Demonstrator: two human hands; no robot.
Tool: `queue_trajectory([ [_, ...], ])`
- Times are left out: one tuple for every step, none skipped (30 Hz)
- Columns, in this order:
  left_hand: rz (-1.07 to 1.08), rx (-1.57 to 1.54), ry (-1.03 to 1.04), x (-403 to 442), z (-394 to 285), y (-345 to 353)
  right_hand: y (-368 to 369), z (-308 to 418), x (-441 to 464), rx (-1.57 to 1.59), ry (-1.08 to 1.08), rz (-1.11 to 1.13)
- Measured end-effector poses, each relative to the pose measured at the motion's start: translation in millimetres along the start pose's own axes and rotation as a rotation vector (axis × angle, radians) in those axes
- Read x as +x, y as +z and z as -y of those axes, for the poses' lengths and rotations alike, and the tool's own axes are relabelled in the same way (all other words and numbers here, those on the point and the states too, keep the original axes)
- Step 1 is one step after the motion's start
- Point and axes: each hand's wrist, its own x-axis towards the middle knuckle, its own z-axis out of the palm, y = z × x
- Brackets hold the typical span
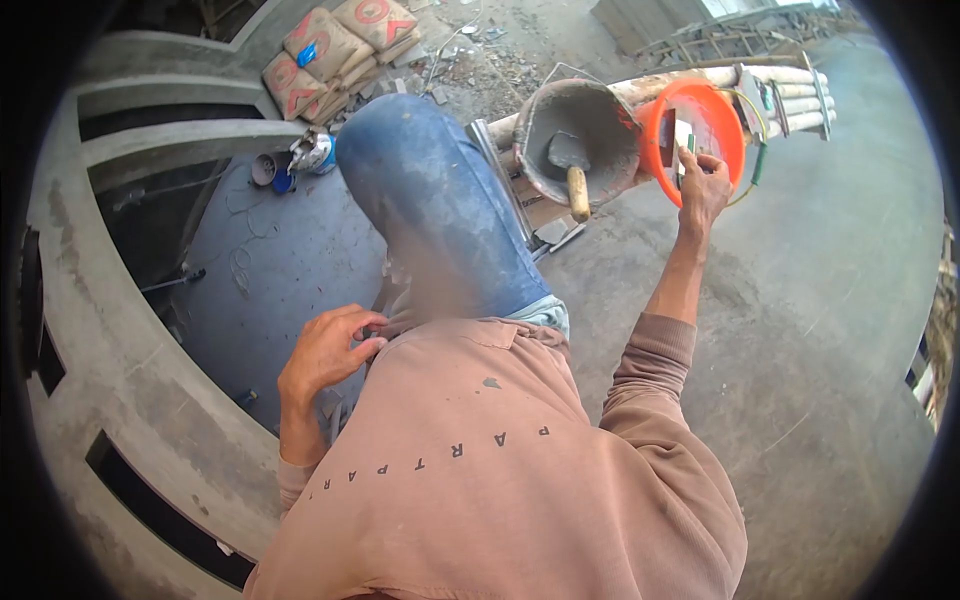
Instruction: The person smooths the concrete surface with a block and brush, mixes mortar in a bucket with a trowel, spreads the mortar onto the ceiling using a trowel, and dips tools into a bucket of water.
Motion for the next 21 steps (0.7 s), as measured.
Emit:
queue_trajectory([
  [-0.027, -0.041, 0.07, 6.2, -14.5, -11.7, -4.9, 4.1, -1.0, 0.033, -0.011, -0.028],
  [-0.049, -0.085, 0.137, 10.0, -40.3, -26.6, -8.9, 4.8, -1.4, 0.062, -0.02, -0.054],
  [-0.07, -0.131, 0.203, 14.6, -66.6, -37.7, -11.6, 6.2, -1.1, 0.089, -0.025, -0.072],
  [-0.147, -0.138, 0.29, 23.4, -93.1, -45.1, -12.8, 7.2, -0.5, 0.149, -0.011, -0.072],
  [-0.229, -0.144, 0.378, 38.5, -117.9, -46.3, -9.4, 1.6, 3.6, 0.249, 0.005, -0.063],
  [-0.286, -0.16, 0.491, 59.1, -138.7, -39.7, -6.0, -3.2, 5.2, 0.352, 0.019, -0.053],
  [-0.342, -0.176, 0.603, 82.7, -160.2, -32.6, -5.6, 4.8, -0.2, 0.446, 0.072, -0.03],
  [-0.331, -0.054, 0.595, 110.8, -177.7, -19.4, -6.1, 12.8, -6.4, 0.533, 0.113, -0.013],
  [-0.322, 0.067, 0.586, 142.0, -191.1, -0.1, -4.8, 14.5, -10.6, 0.581, 0.144, -0.009],
  [-0.32, 0.237, 0.543, 176.8, -202.2, 24.6, -2.7, 12.0, -11.3, 0.632, 0.17, -0.005],
  [-0.321, 0.405, 0.496, 209.0, -210.2, 51.5, 0.7, 2.7, -9.2, 0.662, 0.179, -0.012],
  [-0.305, 0.504, 0.452, 238.2, -218.5, 78.9, -5.8, 13.0, -18.0, 0.701, 0.246, 0.006],
  [-0.294, 0.601, 0.407, 261.6, -220.9, 99.4, -9.1, 15.5, -23.2, 0.74, 0.269, -0.005],
  [-0.298, 0.631, 0.415, 273.5, -214.5, 114.0, -11.0, 16.0, -26.1, 0.776, 0.291, -0.015],
  [-0.297, 0.657, 0.423, 279.8, -208.5, 129.0, -12.9, 15.7, -28.1, 0.793, 0.298, -0.024],
  [-0.29, 0.681, 0.43, 281.9, -208.7, 134.3, -13.9, 11.9, -30.9, 0.805, 0.309, -0.033],
  [-0.2, 0.685, 0.439, 288.8, -208.5, 138.4, -13.9, 3.4, -34.3, 0.813, 0.328, -0.041],
  [-0.107, 0.688, 0.445, 297.8, -206.7, 141.0, -10.2, -12.7, -32.7, 0.786, 0.346, -0.033],
  [-0.015, 0.693, 0.447, 304.3, -205.1, 140.8, -3.6, -33.3, -27.3, 0.761, 0.365, -0.022],
  [-0.064, 0.661, 0.444, 309.8, -202.8, 140.2, 3.2, -50.4, -23.5, 0.738, 0.38, -0.011],
  [-0.116, 0.627, 0.442, 315.2, -201.2, 137.5, 8.7, -61.7, -22.3, 0.73, 0.404, -0.016],
])
